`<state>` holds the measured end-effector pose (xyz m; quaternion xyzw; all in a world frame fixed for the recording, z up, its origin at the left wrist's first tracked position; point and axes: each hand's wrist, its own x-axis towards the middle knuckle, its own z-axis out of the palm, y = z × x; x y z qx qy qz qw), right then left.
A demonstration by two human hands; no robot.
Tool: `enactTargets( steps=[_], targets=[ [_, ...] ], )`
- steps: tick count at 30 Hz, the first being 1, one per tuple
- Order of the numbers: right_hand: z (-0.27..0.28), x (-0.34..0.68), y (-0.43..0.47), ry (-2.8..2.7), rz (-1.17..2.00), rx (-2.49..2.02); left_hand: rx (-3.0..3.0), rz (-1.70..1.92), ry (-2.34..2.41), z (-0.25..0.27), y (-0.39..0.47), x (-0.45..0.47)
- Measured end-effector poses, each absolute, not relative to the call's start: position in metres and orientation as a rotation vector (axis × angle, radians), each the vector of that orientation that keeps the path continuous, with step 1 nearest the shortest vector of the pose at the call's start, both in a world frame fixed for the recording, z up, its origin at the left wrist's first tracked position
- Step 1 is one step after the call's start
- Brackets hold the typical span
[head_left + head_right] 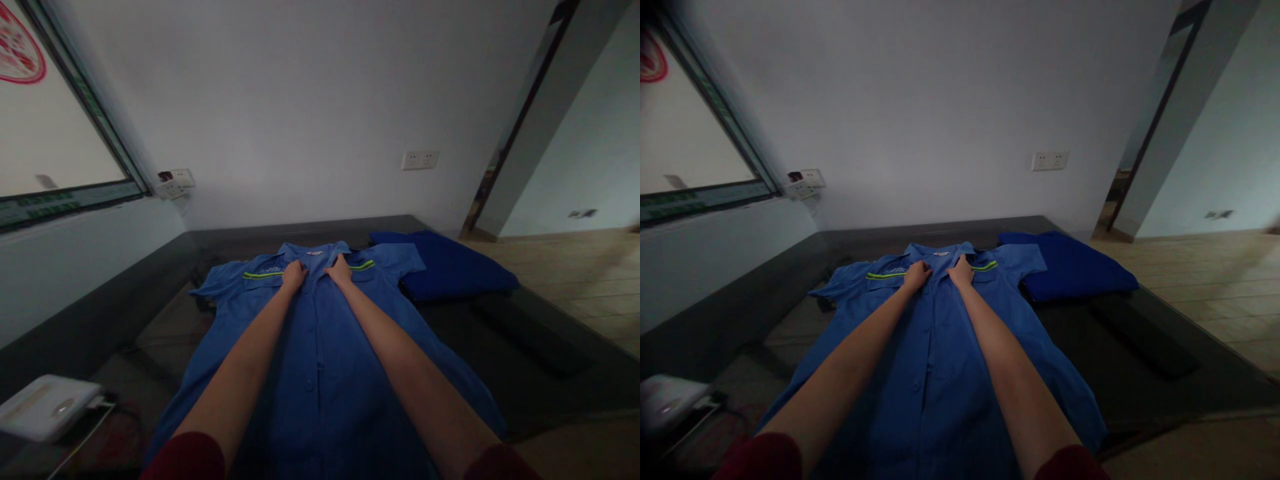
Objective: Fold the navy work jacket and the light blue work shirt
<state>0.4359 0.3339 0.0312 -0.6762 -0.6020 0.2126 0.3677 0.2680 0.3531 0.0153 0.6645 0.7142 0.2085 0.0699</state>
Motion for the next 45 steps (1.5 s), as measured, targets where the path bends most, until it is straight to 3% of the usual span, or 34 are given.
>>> enactTargets(
  steps=[11, 21, 30, 45],
  targets=[
    [0.036, 0.43, 0.336, -1.449, 0.51, -1.494, 2.134, 0.6, 2.099, 0.026, 0.34, 0.267],
    [0.039, 0.428, 0.32, -1.41, 0.628, -1.244, 2.259, 1.105, 1.749, 0.051, 0.287, 0.279],
    [0.014, 0.431, 0.289, -1.496, 0.703, -1.113, 2.224, 1.286, 1.637, 0.026, 0.256, 0.282],
    [-0.002, 0.425, 0.277, -1.61, 0.404, -1.019, 2.295, 1.316, 1.614, 0.012, 0.261, 0.282]
  ],
)
